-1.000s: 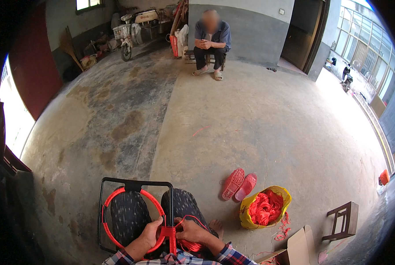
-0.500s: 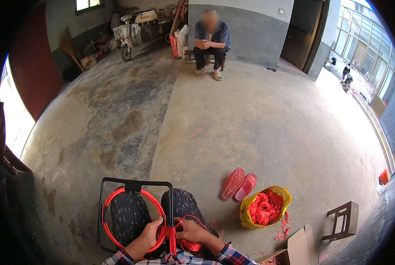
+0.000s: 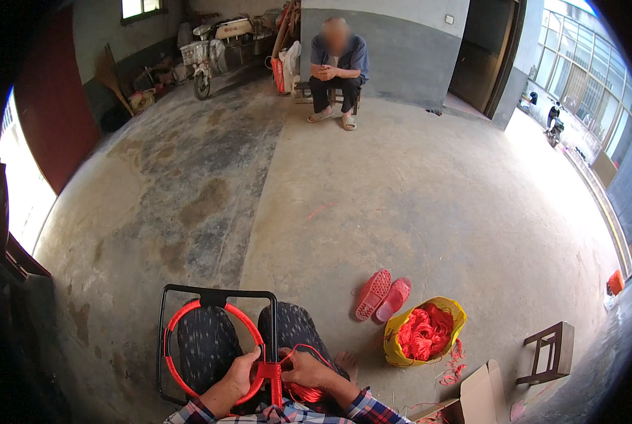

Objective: Wrapping a black plastic furniture frame component with red string or cord.

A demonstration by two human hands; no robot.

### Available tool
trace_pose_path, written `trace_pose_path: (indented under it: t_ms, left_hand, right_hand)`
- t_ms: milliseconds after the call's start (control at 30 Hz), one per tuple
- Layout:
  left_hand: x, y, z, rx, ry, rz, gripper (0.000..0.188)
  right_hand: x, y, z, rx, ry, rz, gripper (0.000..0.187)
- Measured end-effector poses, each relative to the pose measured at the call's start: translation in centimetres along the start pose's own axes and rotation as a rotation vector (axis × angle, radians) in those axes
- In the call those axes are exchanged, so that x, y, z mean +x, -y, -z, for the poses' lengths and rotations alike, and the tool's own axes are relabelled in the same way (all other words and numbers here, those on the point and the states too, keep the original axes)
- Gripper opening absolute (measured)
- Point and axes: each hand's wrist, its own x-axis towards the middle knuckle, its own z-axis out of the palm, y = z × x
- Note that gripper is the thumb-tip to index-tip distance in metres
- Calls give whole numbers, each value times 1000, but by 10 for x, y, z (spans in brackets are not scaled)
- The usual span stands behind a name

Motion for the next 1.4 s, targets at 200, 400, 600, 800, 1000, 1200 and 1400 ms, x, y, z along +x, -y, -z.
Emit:
trace_pose_path:
  t_ms: [200, 400, 600, 800, 1000, 1200, 1400]
  left_hand:
    - [0, 1, 2, 0, -2, -4, 24]
    - [-5, 0, 2, 7, 11, 15, 25]
    - [-2, 1, 8, 45, 21, 14, 37]
    - [-7, -5, 1, -56, 69, -1, 26]
    - [-6, -4, 0, -51, 45, 56, 27]
    - [1, 3, 10, 29, 26, 5, 37]
    - [1, 1, 7, 73, 40, 16, 38]
  right_hand:
    - [-4, 8, 0, 0, -15, 8, 68]
    - [-2, -1, -5, -5, -26, 2, 66]
    - [3, -9, -5, 11, -50, 39, 57]
    - [4, -6, -2, 84, -53, 69, 51]
    - [0, -8, -2, -24, -60, 36, 63]
    - [1, -10, -6, -48, -68, 74, 64]
    - [2, -14, -3, 4, -32, 41, 65]
